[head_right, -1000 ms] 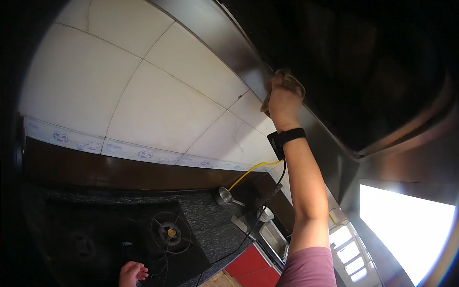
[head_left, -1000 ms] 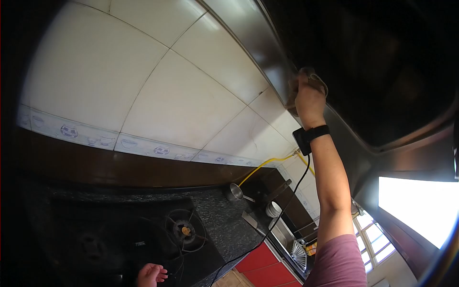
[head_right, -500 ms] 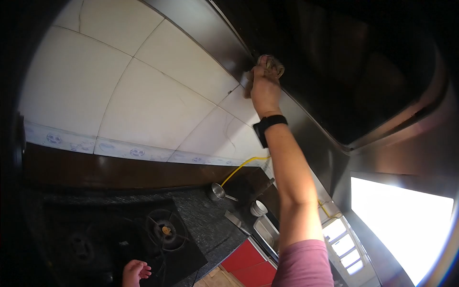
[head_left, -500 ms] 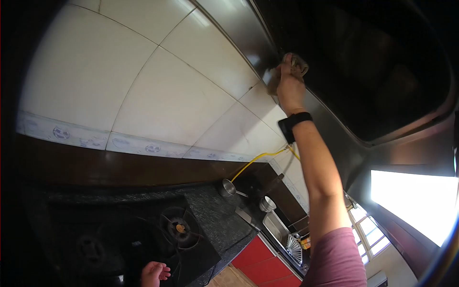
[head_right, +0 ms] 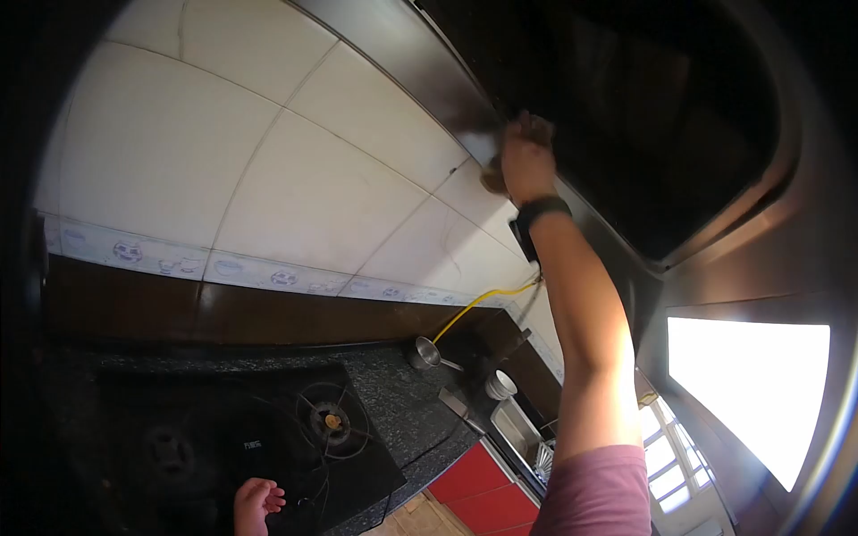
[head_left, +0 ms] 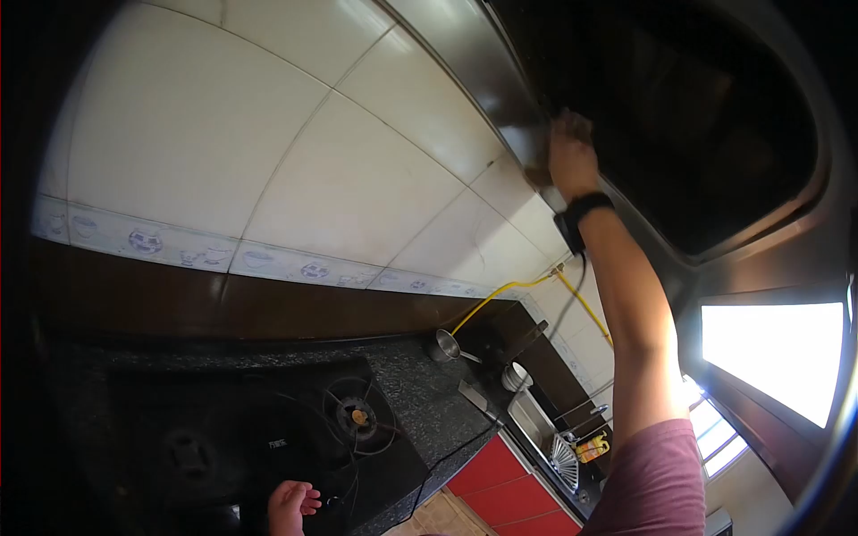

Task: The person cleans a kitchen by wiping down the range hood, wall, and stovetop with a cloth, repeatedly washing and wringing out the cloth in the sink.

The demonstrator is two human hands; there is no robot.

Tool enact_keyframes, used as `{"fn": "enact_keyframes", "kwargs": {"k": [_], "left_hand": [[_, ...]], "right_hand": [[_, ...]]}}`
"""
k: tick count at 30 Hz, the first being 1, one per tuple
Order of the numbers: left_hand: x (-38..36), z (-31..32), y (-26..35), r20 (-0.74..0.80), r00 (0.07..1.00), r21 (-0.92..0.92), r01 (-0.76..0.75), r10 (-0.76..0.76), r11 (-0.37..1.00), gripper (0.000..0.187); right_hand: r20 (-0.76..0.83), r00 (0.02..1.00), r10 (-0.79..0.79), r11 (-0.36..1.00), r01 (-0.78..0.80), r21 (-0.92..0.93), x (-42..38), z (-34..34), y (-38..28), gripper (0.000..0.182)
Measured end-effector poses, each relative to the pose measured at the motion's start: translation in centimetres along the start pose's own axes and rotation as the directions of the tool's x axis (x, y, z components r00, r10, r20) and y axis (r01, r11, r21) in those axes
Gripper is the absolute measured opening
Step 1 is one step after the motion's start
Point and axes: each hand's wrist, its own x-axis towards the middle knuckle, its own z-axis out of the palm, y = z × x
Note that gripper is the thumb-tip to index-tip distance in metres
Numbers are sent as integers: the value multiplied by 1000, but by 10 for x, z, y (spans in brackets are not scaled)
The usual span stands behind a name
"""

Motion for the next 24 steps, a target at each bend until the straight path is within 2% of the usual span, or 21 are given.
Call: {"fn": "enact_keyframes", "kwargs": {"k": [1,3,4,5,6,7,10,12,13,14,15,17,21,23,24], "left_hand": [[0,4,-1,5,1000,6,8,-8,1000,20],[0,17,2,38,997,-9,-60,61,998,20],[1,19,0,34,997,-14,-66,67,998,20],[1,19,-2,51,998,-18,-47,47,999,20],[1,19,-5,70,997,-19,-24,26,1000,20],[1,17,-7,68,997,-16,-20,21,1000,20],[0,12,-8,47,999,25,3,-5,1000,20],[-4,10,0,21,999,-2,-44,44,999,20],[-7,8,2,22,999,3,-47,47,999,20],[-10,7,3,-7,998,-7,-66,66,998,20],[-9,7,5,-34,995,-20,-92,91,996,20],[-10,3,7,-31,996,-18,-82,82,996,20],[-9,-1,8,-46,997,-23,-60,59,998,19],[-7,2,9,-54,997,-23,-62,60,998,19],[-6,3,9,-60,997,-21,-58,57,998,19]], "right_hand": [[11,1000,1,1000,-1,-4,2,-7,-3,18],[384,923,26,998,-47,44,6,-24,1,27],[412,909,60,996,-80,31,2,-35,3,32],[409,911,55,996,-76,36,-1,-27,7,32],[174,982,-67,998,68,-1,-6,-24,8,33],[-60,978,-199,978,194,-71,-12,-21,9,34],[3,983,-184,983,184,-22,-16,-26,8,26],[33,985,-171,985,171,1,-23,-36,4,24],[271,956,-110,991,86,99,-29,-46,-2,20],[491,868,-70,985,-18,173,-34,-55,-5,16],[392,917,-75,947,-57,315,-52,-42,-5,13],[162,982,-98,872,6,490,-67,-46,-7,10],[32,998,-58,820,29,572,-61,-56,-5,15],[-151,989,-11,878,82,472,-38,-61,5,20],[-126,990,60,884,6,468,-26,-64,8,21]]}}
